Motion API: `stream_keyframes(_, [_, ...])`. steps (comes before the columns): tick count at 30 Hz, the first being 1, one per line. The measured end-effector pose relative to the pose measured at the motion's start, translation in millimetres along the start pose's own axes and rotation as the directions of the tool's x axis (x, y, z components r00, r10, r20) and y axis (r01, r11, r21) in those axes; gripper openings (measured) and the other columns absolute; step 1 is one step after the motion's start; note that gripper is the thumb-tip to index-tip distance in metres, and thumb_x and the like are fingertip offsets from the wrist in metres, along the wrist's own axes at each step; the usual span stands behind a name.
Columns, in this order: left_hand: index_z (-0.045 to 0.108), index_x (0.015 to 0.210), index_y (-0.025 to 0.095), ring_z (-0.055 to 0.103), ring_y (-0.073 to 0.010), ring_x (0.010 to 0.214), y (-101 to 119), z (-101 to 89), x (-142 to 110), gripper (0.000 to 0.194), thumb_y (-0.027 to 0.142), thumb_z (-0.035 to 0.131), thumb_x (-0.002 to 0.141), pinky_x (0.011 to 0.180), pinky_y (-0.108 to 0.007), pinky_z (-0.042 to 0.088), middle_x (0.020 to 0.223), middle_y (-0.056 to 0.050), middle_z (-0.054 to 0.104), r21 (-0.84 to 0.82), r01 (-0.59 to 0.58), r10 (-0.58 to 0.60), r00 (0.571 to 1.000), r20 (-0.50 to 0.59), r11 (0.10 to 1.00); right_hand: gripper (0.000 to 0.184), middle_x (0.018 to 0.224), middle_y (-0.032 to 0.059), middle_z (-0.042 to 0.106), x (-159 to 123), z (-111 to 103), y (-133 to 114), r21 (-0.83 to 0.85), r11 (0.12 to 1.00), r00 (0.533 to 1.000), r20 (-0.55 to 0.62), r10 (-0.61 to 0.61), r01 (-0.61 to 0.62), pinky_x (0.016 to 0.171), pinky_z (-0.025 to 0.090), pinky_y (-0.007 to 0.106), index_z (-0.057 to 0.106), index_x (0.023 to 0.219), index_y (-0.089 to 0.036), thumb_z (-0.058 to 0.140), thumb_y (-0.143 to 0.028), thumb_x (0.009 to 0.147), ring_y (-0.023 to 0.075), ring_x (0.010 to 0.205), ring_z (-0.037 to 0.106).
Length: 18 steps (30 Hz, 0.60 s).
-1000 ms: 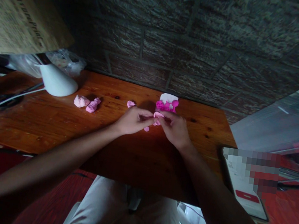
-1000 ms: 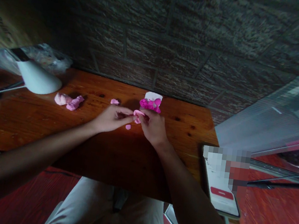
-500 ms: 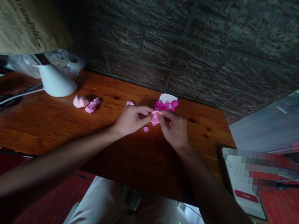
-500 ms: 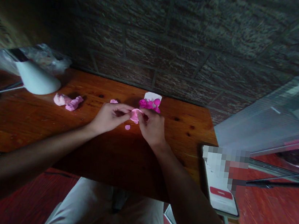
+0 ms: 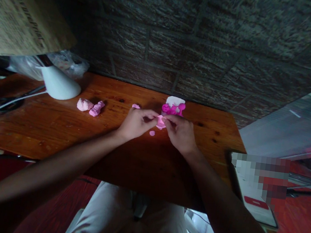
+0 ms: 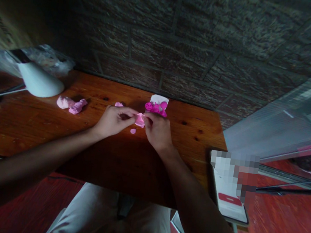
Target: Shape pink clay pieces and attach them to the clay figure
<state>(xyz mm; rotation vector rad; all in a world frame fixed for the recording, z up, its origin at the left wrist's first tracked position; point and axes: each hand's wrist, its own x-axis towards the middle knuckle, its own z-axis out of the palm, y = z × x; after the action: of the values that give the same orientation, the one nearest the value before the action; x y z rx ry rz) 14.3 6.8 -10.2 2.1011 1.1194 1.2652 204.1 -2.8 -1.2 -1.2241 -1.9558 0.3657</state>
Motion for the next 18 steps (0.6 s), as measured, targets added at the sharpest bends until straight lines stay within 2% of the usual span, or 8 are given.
stream_keyframes(3, [0.078, 0.094, 0.014, 0.074, -0.014, 0.065, -1.6, -0.6, 0.6, 0.017, 0.018, 0.065, 0.084, 0.065, -0.021, 0.056, 0.079, -0.003, 0.081, 0.01, -0.012, 0.012, 1.0, 0.003, 1.0, 0.015, 0.083, 0.0015, 0.081, 0.3, -1.9, -0.3, -0.008, 1.0, 0.999, 0.018, 0.028, -0.027, 0.067, 0.051, 0.026, 0.081, 0.091, -0.023, 0.066, -0.021, 0.091, 0.0157, 0.065, 0.07])
stream_keyframes(11, [0.078, 0.092, 0.015, 0.075, -0.0157, 0.071, -3.2, 0.8, 1.5, 0.016, 0.027, 0.067, 0.088, 0.067, -0.024, 0.057, 0.085, -0.004, 0.082, -0.003, 0.005, -0.004, 0.999, 0.043, 1.0, 0.017, 0.085, 0.0059, 0.08, 0.3, 0.9, -1.8, -0.068, 0.998, 1.0, 0.003, -0.009, 0.009, 0.069, 0.05, 0.028, 0.079, 0.088, -0.018, 0.062, -0.019, 0.093, 0.0179, 0.07, 0.071])
stream_keyframes(15, [0.077, 0.085, 0.017, 0.075, -0.015, 0.072, -4.0, 0.4, 1.7, 0.015, 0.024, 0.065, 0.089, 0.069, -0.023, 0.057, 0.085, -0.003, 0.082, 0.016, 0.001, -0.002, 0.998, 0.062, 1.0, 0.015, 0.081, 0.0044, 0.08, -0.3, 2.8, -3.4, -0.054, 0.997, 0.998, 0.017, 0.055, -0.054, 0.067, 0.051, 0.027, 0.079, 0.088, -0.02, 0.064, -0.02, 0.091, 0.0174, 0.067, 0.071])
stream_keyframes(18, [0.077, 0.085, 0.017, 0.075, -0.0149, 0.073, -3.0, -0.6, 2.3, 0.013, 0.022, 0.065, 0.088, 0.071, -0.023, 0.057, 0.085, -0.003, 0.081, 0.032, 0.016, -0.018, 0.999, 0.051, 0.999, 0.009, 0.084, 0.0032, 0.081, -1.3, 4.7, -4.0, 0.016, 0.992, 0.992, 0.013, 0.127, -0.127, 0.069, 0.054, 0.027, 0.078, 0.092, -0.022, 0.071, -0.021, 0.086, 0.0186, 0.072, 0.075])
